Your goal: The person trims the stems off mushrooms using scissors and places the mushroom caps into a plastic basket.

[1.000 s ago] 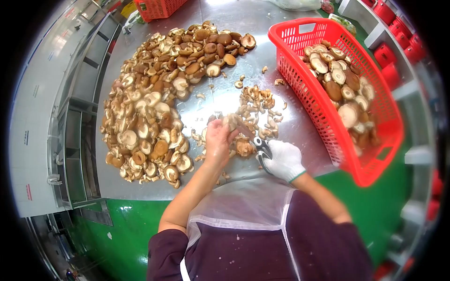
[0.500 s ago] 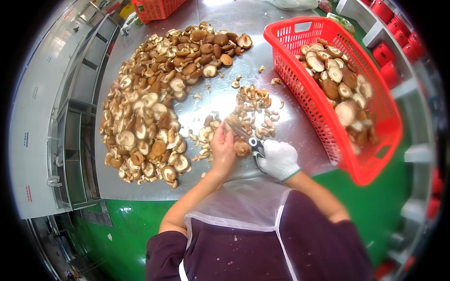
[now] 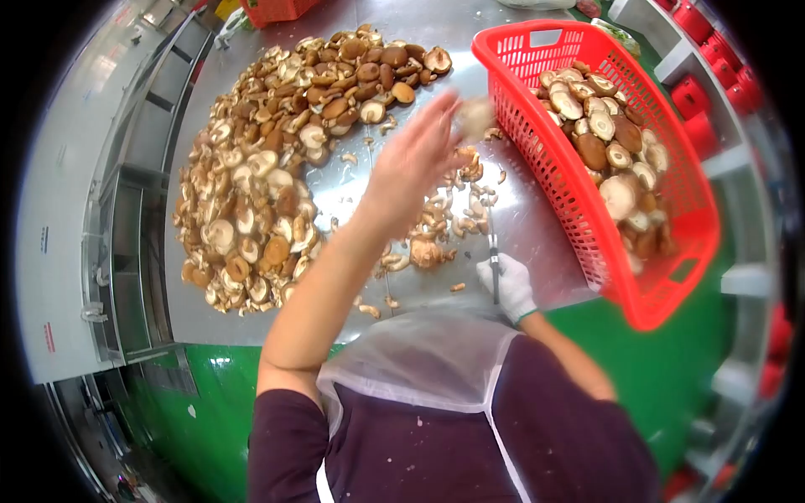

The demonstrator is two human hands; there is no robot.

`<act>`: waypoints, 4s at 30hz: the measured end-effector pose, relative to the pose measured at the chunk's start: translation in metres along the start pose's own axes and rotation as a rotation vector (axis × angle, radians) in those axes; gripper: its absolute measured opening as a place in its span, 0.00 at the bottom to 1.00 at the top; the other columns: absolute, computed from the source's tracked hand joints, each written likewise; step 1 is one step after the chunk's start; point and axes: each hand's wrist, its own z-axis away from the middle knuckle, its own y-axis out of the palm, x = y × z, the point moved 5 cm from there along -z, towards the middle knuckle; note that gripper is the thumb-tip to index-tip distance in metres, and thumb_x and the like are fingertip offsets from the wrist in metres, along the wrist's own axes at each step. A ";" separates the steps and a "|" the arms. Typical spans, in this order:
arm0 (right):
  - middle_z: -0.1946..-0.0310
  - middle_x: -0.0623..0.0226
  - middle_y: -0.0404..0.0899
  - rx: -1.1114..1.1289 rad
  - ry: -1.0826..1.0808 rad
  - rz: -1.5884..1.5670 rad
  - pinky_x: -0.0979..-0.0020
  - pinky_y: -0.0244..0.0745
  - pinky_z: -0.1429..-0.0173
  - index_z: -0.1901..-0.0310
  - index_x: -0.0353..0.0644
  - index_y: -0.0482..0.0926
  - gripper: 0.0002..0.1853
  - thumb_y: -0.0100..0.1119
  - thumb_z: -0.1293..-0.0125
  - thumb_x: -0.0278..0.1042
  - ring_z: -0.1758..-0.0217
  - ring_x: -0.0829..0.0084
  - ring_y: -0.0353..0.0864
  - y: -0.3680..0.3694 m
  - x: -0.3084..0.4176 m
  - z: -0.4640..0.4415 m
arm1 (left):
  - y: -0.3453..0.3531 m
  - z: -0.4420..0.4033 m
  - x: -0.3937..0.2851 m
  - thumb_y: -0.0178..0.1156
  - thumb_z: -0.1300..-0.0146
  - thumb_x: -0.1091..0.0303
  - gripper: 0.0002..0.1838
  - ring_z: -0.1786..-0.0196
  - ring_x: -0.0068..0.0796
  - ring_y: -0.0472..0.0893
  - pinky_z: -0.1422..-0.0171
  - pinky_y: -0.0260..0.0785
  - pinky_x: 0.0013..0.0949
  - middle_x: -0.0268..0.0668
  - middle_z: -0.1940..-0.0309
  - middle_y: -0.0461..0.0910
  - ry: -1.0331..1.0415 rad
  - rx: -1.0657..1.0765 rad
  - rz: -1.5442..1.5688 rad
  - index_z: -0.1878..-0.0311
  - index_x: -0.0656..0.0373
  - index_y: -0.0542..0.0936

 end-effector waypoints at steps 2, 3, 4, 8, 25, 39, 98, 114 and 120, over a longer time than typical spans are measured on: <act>0.82 0.72 0.71 0.014 0.047 -0.099 0.72 0.67 0.70 0.72 0.39 0.77 0.14 0.64 0.41 0.41 0.76 0.82 0.69 0.001 -0.001 0.005 | -0.020 -0.014 -0.030 0.50 0.29 0.58 0.28 0.35 0.37 0.71 0.37 0.71 0.37 0.45 0.33 0.65 0.153 -0.024 -0.291 0.31 0.65 0.61; 0.82 0.74 0.71 0.011 0.058 -0.156 0.74 0.67 0.71 0.72 0.39 0.77 0.13 0.64 0.41 0.41 0.76 0.83 0.68 0.001 0.004 0.002 | -0.036 -0.019 -0.040 0.52 0.30 0.59 0.27 0.37 0.36 0.72 0.37 0.71 0.37 0.45 0.34 0.67 0.199 -0.124 -0.466 0.34 0.64 0.66; 0.82 0.78 0.71 0.006 0.129 -0.160 0.77 0.65 0.72 0.72 0.40 0.77 0.12 0.63 0.40 0.39 0.77 0.85 0.67 -0.002 0.018 0.007 | -0.074 -0.027 -0.023 0.54 0.32 0.58 0.22 0.44 0.35 0.77 0.43 0.72 0.37 0.44 0.43 0.74 0.201 -0.201 -0.751 0.41 0.63 0.73; 0.82 0.78 0.72 0.017 0.094 -0.183 0.79 0.64 0.72 0.71 0.41 0.78 0.10 0.62 0.39 0.38 0.78 0.86 0.67 -0.003 0.015 0.007 | -0.158 0.014 0.057 0.61 0.39 0.58 0.15 0.55 0.42 0.81 0.50 0.73 0.41 0.45 0.57 0.82 -0.229 -0.123 -1.575 0.56 0.58 0.83; 0.82 0.76 0.73 0.089 0.069 -0.258 0.78 0.64 0.72 0.71 0.41 0.78 0.10 0.62 0.38 0.38 0.78 0.85 0.68 0.004 0.012 0.004 | -0.199 0.063 0.101 0.61 0.45 0.65 0.10 0.63 0.45 0.79 0.58 0.70 0.45 0.47 0.69 0.79 -0.286 -0.216 -1.502 0.65 0.61 0.76; 0.73 0.55 0.79 0.093 -0.479 0.620 0.56 0.75 0.63 0.69 0.42 0.77 0.17 0.60 0.43 0.50 0.66 0.52 0.80 0.017 0.115 0.020 | -0.143 0.081 0.098 0.57 0.38 0.80 0.20 0.57 0.27 0.81 0.59 0.81 0.27 0.42 0.55 0.77 -0.291 -0.590 -0.095 0.43 0.67 0.65; 0.75 0.51 0.78 0.117 -0.105 0.385 0.56 0.71 0.63 0.72 0.41 0.78 0.22 0.59 0.42 0.56 0.68 0.49 0.79 -0.002 0.033 0.004 | -0.068 0.066 0.086 0.43 0.36 0.79 0.24 0.47 0.38 0.79 0.48 0.80 0.31 0.48 0.44 0.72 -0.334 -0.461 -0.035 0.35 0.68 0.62; 0.83 0.74 0.73 0.124 0.047 0.005 0.75 0.64 0.72 0.74 0.37 0.78 0.11 0.63 0.40 0.35 0.78 0.84 0.67 0.002 0.003 0.005 | -0.161 0.146 0.062 0.62 0.43 0.72 0.14 0.60 0.39 0.81 0.57 0.75 0.35 0.42 0.61 0.79 0.111 -0.468 -1.510 0.52 0.60 0.78; 0.83 0.73 0.73 0.161 0.073 0.050 0.76 0.65 0.71 0.73 0.37 0.79 0.11 0.64 0.41 0.36 0.78 0.84 0.68 0.012 0.011 0.000 | -0.230 0.148 0.074 0.63 0.49 0.71 0.20 0.54 0.47 0.78 0.54 0.73 0.44 0.44 0.58 0.76 -0.058 -0.771 -1.708 0.51 0.63 0.73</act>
